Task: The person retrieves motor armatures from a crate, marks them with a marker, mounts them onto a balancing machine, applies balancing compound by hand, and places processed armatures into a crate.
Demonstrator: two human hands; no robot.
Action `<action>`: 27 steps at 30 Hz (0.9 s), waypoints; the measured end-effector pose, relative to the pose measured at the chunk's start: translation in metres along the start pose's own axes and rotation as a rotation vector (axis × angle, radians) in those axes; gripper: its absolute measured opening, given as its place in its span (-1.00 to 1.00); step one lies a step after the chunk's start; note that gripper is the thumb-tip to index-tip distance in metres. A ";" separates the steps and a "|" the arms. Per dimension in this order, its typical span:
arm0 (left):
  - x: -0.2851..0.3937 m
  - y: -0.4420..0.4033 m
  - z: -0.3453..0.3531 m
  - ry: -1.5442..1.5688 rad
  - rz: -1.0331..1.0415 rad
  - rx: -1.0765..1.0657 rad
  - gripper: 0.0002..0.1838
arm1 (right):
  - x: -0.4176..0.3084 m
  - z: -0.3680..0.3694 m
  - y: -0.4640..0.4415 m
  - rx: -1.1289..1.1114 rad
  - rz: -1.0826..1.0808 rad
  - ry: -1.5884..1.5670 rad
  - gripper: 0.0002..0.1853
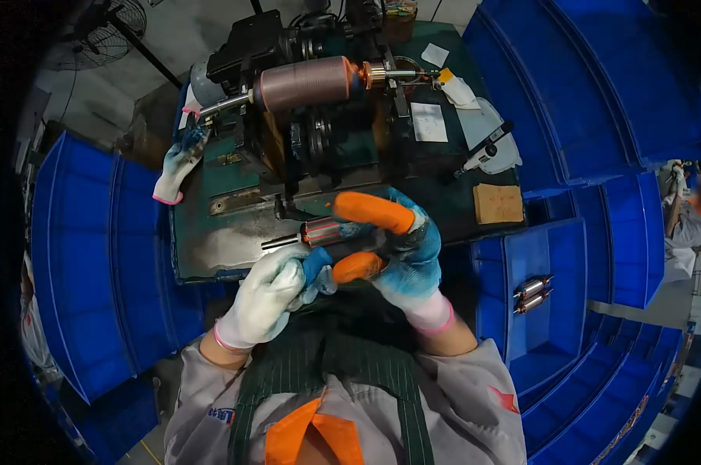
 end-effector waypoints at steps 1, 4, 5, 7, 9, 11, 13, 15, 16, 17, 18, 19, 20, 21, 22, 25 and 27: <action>-0.010 0.003 0.008 0.279 -0.190 -0.081 -0.69 | -0.005 0.000 -0.004 -0.071 -0.089 0.062 -0.67; -0.022 0.010 0.022 0.642 -0.446 -0.133 -0.65 | -0.007 0.005 -0.001 -0.215 -0.356 0.618 -0.72; -0.028 0.007 0.022 0.748 -0.427 -0.109 -0.66 | -0.008 0.005 -0.002 -0.199 -0.404 0.746 -0.73; -0.027 0.002 0.018 0.879 -0.459 0.025 -0.71 | -0.013 0.013 0.001 -0.241 -0.547 0.899 -0.72; -0.026 -0.002 0.011 0.642 -0.403 0.092 -0.72 | -0.021 0.030 0.011 -0.362 -0.746 0.943 -0.69; -0.024 -0.006 0.000 0.258 -0.249 0.163 -0.82 | -0.011 0.026 -0.001 -0.240 -0.413 0.670 -0.68; -0.015 -0.008 -0.004 0.108 -0.076 0.143 -0.85 | 0.024 0.022 -0.004 -0.278 0.073 0.358 -0.68; 0.028 -0.009 -0.009 -0.152 0.426 0.251 -0.88 | 0.027 0.022 0.000 -0.331 0.064 0.566 -0.72; 0.023 -0.008 -0.007 -0.211 0.408 0.239 -0.88 | 0.017 0.026 0.000 -0.322 -0.126 0.561 -0.76; 0.018 -0.006 -0.005 -0.270 0.396 0.232 -0.88 | 0.011 0.027 0.002 -0.352 -0.296 0.654 -0.76; 0.022 -0.004 -0.002 -0.170 0.495 0.194 -0.88 | 0.004 0.029 0.006 -0.382 -0.482 0.742 -0.77; 0.008 -0.004 0.000 -0.106 0.416 0.134 -0.88 | 0.008 0.024 0.006 -0.362 -0.408 0.661 -0.80; -0.001 -0.003 0.002 -0.049 0.346 0.075 -0.87 | 0.022 0.019 0.000 -0.391 -0.144 0.423 -0.80; -0.013 -0.005 0.008 0.203 0.079 -0.023 -0.83 | 0.034 0.018 -0.002 -0.427 0.121 0.189 -0.80; -0.020 0.000 0.018 0.448 -0.199 -0.132 -0.78 | 0.047 0.008 0.002 -0.418 0.225 0.116 -0.78; -0.036 0.011 0.030 0.751 -0.400 -0.291 -0.60 | 0.033 0.027 0.003 -0.717 -0.046 0.150 -0.70; -0.038 0.007 0.023 0.653 -0.333 -0.231 -0.54 | 0.013 0.032 0.001 -0.739 -0.412 0.266 -0.69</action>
Point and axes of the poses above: each hand's wrist, its own y-axis away from the middle knuckle, its own z-axis out of the palm, x = y × z, the point moved 10 cm from there along -y, towards the middle knuckle, and after that the axes turned 14 degrees about x, right-handed, at the moved point
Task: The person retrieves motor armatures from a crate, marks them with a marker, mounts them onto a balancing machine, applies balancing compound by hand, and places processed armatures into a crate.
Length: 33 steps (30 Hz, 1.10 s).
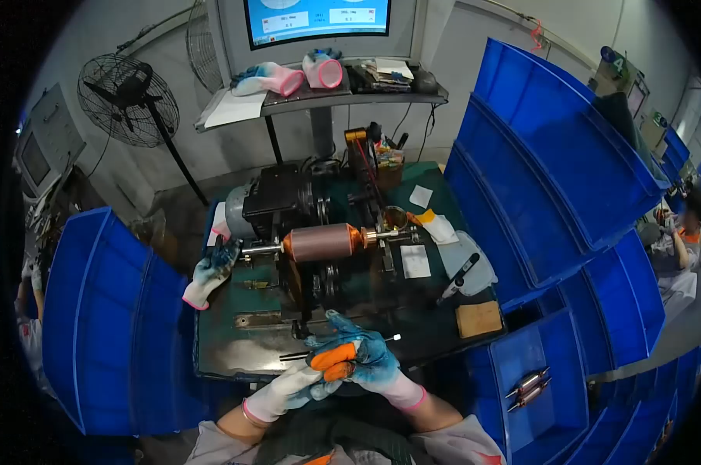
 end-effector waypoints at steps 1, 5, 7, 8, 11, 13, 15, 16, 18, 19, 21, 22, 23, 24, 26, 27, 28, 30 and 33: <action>0.007 0.000 0.000 -0.052 0.056 0.014 -0.51 | -0.006 -0.006 0.004 0.092 -0.101 0.167 -0.69; 0.090 0.023 0.024 -0.861 0.897 0.402 -0.20 | -0.016 0.001 0.000 0.392 -0.096 0.336 -0.62; 0.052 0.018 0.028 -0.801 0.991 0.145 -0.17 | -0.039 0.023 -0.017 0.370 -0.271 0.644 -0.61; 0.046 0.017 0.027 -0.532 0.812 0.103 -0.22 | -0.015 0.006 -0.007 0.438 -0.033 0.303 -0.55; 0.073 0.012 -0.008 -0.115 0.856 0.304 -0.32 | -0.002 0.007 0.010 0.418 0.146 0.096 -0.46; 0.094 0.021 -0.020 0.018 0.920 0.562 -0.31 | -0.008 0.030 0.011 0.339 0.107 0.130 -0.44; 0.091 0.020 0.008 0.142 1.064 0.299 -0.33 | -0.022 0.041 -0.003 0.369 -0.019 0.163 -0.34; 0.080 0.019 0.020 -0.192 0.967 0.319 -0.34 | -0.033 0.039 -0.007 0.409 -0.125 0.233 -0.24; 0.075 0.019 0.035 -0.640 0.970 0.263 -0.32 | -0.030 0.040 0.002 0.402 -0.133 0.272 -0.21; 0.086 0.024 0.035 -0.568 0.993 0.339 -0.33 | -0.030 0.042 0.007 0.387 -0.145 0.311 -0.17; 0.105 0.035 0.035 -0.419 1.044 0.487 -0.36 | -0.023 0.037 0.011 0.405 -0.050 0.306 -0.22; 0.093 0.035 0.037 -0.461 1.122 0.373 -0.42 | -0.026 0.034 0.012 0.364 -0.068 0.443 -0.26; 0.080 0.036 0.038 -0.496 1.194 0.253 -0.48 | -0.032 0.027 0.011 0.320 -0.089 0.610 -0.30; 0.064 0.034 0.038 -0.510 1.138 0.183 -0.56 | -0.029 0.020 0.006 0.298 -0.048 0.673 -0.34; 0.041 0.024 -0.022 -0.283 0.820 0.606 -0.74 | -0.008 0.002 -0.014 0.360 0.306 0.334 -0.73; 0.035 0.018 -0.029 -0.282 0.697 0.561 -0.75 | -0.016 0.019 -0.025 0.091 0.251 0.565 -0.72; 0.032 0.011 -0.033 -0.284 0.575 0.512 -0.75 | -0.024 0.019 -0.024 0.010 0.169 0.715 -0.68; 0.018 0.007 -0.038 -0.267 0.452 0.493 -0.71 | -0.034 0.018 -0.012 -0.046 -0.064 1.008 -0.56; 0.054 0.013 0.004 -0.740 0.670 0.199 -0.62 | -0.009 0.012 -0.009 -0.223 0.111 0.747 -0.56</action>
Point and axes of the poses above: each hand's wrist, its own y-axis away from the middle knuckle, its own z-axis out of the palm, x = y × z, the point moved 10 cm from there along -y, towards the middle knuckle, and after that the axes turned 14 degrees about x, right-handed, at the moved point
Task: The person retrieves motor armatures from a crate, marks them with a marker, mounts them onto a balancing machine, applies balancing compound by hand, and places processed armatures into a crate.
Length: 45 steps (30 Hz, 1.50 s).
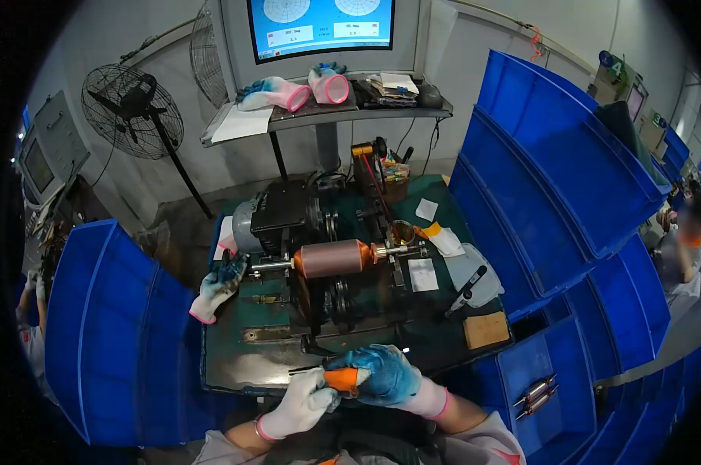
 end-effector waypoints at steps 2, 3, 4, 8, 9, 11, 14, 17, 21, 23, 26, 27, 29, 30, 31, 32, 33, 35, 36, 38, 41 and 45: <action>-0.028 0.012 0.007 0.318 -0.415 -0.103 -0.54 | 0.007 0.004 -0.003 -0.081 0.046 -0.129 -0.54; -0.025 0.009 0.009 0.375 -0.425 -0.133 -0.49 | -0.001 0.003 -0.001 -0.072 -0.093 -0.029 -0.53; -0.025 0.011 0.011 0.398 -0.464 -0.161 -0.49 | -0.011 0.004 0.005 -0.068 -0.228 0.068 -0.51; -0.022 0.012 0.008 0.511 -0.546 -0.152 -0.65 | 0.011 0.015 0.008 -0.049 0.045 -0.243 -0.52; -0.025 0.008 0.003 0.482 -0.435 -0.091 -0.76 | 0.005 0.018 0.002 0.022 -0.015 -0.240 -0.54; 0.006 -0.015 -0.026 0.191 -0.059 0.101 -0.87 | -0.002 0.019 -0.025 -0.027 -0.015 -0.304 -0.59; -0.015 -0.016 -0.039 0.220 -0.084 0.284 -0.92 | 0.005 -0.011 -0.086 0.203 -0.195 -0.088 -0.75; -0.018 -0.029 -0.031 0.084 -0.116 0.261 -0.85 | 0.054 -0.022 -0.151 0.355 -0.025 0.138 -0.80; -0.015 -0.026 -0.046 0.057 -0.047 0.445 -0.38 | 0.106 0.008 -0.176 0.084 0.630 -0.155 -0.79; -0.015 -0.030 -0.049 -0.032 0.060 0.487 -0.37 | 0.114 0.009 -0.178 0.064 0.651 -0.094 -0.76; -0.007 -0.041 -0.048 -0.186 0.154 0.490 -0.35 | 0.117 0.006 -0.178 0.120 0.592 -0.071 -0.84; -0.003 -0.047 -0.047 -0.256 0.185 0.496 -0.35 | 0.116 0.005 -0.175 0.158 0.598 -0.125 -0.86; 0.008 -0.059 -0.045 -0.404 0.313 0.534 -0.34 | 0.091 0.003 -0.170 0.162 0.522 0.016 -0.76; 0.009 -0.067 -0.046 -0.404 0.310 0.539 -0.34 | 0.082 0.001 -0.169 0.135 0.442 0.153 -0.78; 0.012 -0.075 -0.042 -0.480 0.329 0.529 -0.35 | 0.098 -0.008 -0.169 0.237 0.447 0.002 -0.81; 0.014 -0.078 -0.038 -0.555 0.346 0.515 -0.36 | 0.110 -0.016 -0.170 0.335 0.439 -0.150 -0.85; 0.014 -0.078 -0.036 -0.551 0.342 0.514 -0.36 | 0.102 -0.025 -0.177 0.336 0.262 0.080 -0.86; 0.018 -0.075 -0.038 -0.559 0.341 0.581 -0.40 | 0.116 -0.023 -0.199 0.256 0.198 0.122 -0.79; 0.020 -0.074 -0.041 -0.565 0.346 0.611 -0.42 | 0.129 -0.021 -0.201 0.269 0.323 0.018 -0.78; 0.014 -0.083 -0.043 -0.618 0.264 0.513 -0.46 | 0.112 -0.016 -0.191 0.294 0.513 -0.071 -0.82; 0.017 -0.085 -0.045 -0.630 0.295 0.526 -0.49 | 0.093 -0.016 -0.162 0.252 0.530 0.004 -0.86; 0.016 -0.074 -0.045 -0.589 0.309 0.551 -0.46 | 0.074 -0.014 -0.156 0.182 0.261 0.111 -0.90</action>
Point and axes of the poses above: each hand's wrist, its own y-axis away from the middle knuckle, its own z-axis out of the palm, x = y × z, the point moved 10 cm from there along -y, towards the middle knuckle, and after that the axes turned 14 degrees about x, right-handed, at the moved point
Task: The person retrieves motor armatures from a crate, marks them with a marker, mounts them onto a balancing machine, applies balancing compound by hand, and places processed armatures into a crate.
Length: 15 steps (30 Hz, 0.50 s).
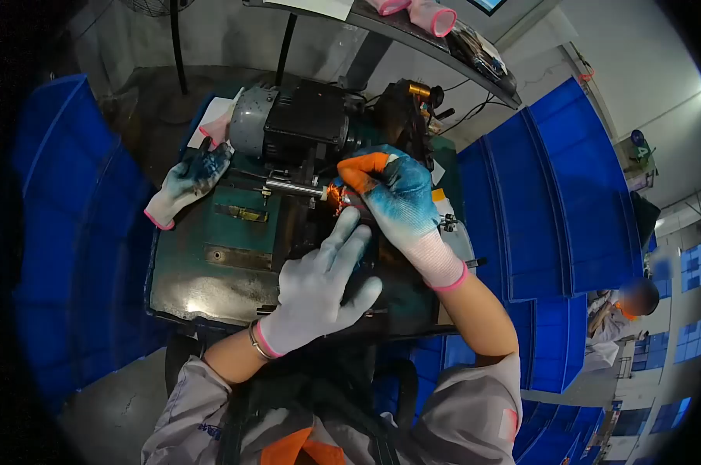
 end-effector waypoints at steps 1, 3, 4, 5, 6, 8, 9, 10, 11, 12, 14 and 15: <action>0.001 0.003 -0.005 0.002 0.013 0.062 -0.45 | -0.007 0.002 0.001 -0.005 -0.128 0.054 -0.88; -0.006 0.009 0.003 -0.056 -0.025 -0.010 -0.44 | -0.021 0.008 0.003 -0.076 -0.270 0.164 -0.86; -0.008 0.009 0.007 -0.107 -0.008 -0.047 -0.44 | -0.033 0.015 0.007 -0.155 -0.415 0.280 -0.83; -0.009 0.009 0.010 -0.157 0.006 -0.080 -0.45 | -0.042 0.019 0.009 -0.226 -0.503 0.391 -0.78; -0.010 0.008 0.009 -0.157 0.004 -0.075 -0.45 | -0.057 0.027 0.018 -0.328 -0.700 0.688 -0.75; -0.009 0.008 0.010 -0.188 0.024 -0.123 -0.45 | -0.055 0.028 0.029 -0.374 -0.858 1.081 -0.65; -0.008 0.009 0.011 -0.187 0.026 -0.129 -0.45 | -0.051 0.025 0.028 -0.373 -0.851 1.080 -0.65; -0.007 0.008 0.009 -0.183 0.031 -0.091 -0.46 | -0.051 0.023 0.025 -0.379 -0.810 0.934 -0.60; -0.007 0.008 0.006 -0.176 0.039 -0.053 -0.46 | -0.060 0.023 0.020 -0.381 -0.767 0.789 -0.51; -0.007 0.008 0.005 -0.179 0.053 -0.044 -0.46 | -0.024 0.017 -0.002 -0.567 -0.040 0.567 -0.54; -0.009 0.013 0.007 -0.121 0.035 -0.057 -0.46 | 0.007 0.013 -0.022 -0.384 0.385 -0.100 -0.59; -0.010 0.013 0.006 -0.106 0.022 -0.051 -0.45 | 0.012 0.024 -0.013 -0.482 0.391 -0.127 -0.56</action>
Point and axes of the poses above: each hand's wrist, its own y-axis away from the middle knuckle, its own z-axis out of the palm, x = y × z, the point moved 10 cm from there along -y, towards the middle knuckle, and after that the axes turned 14 degrees about x, right-handed, at the moved point
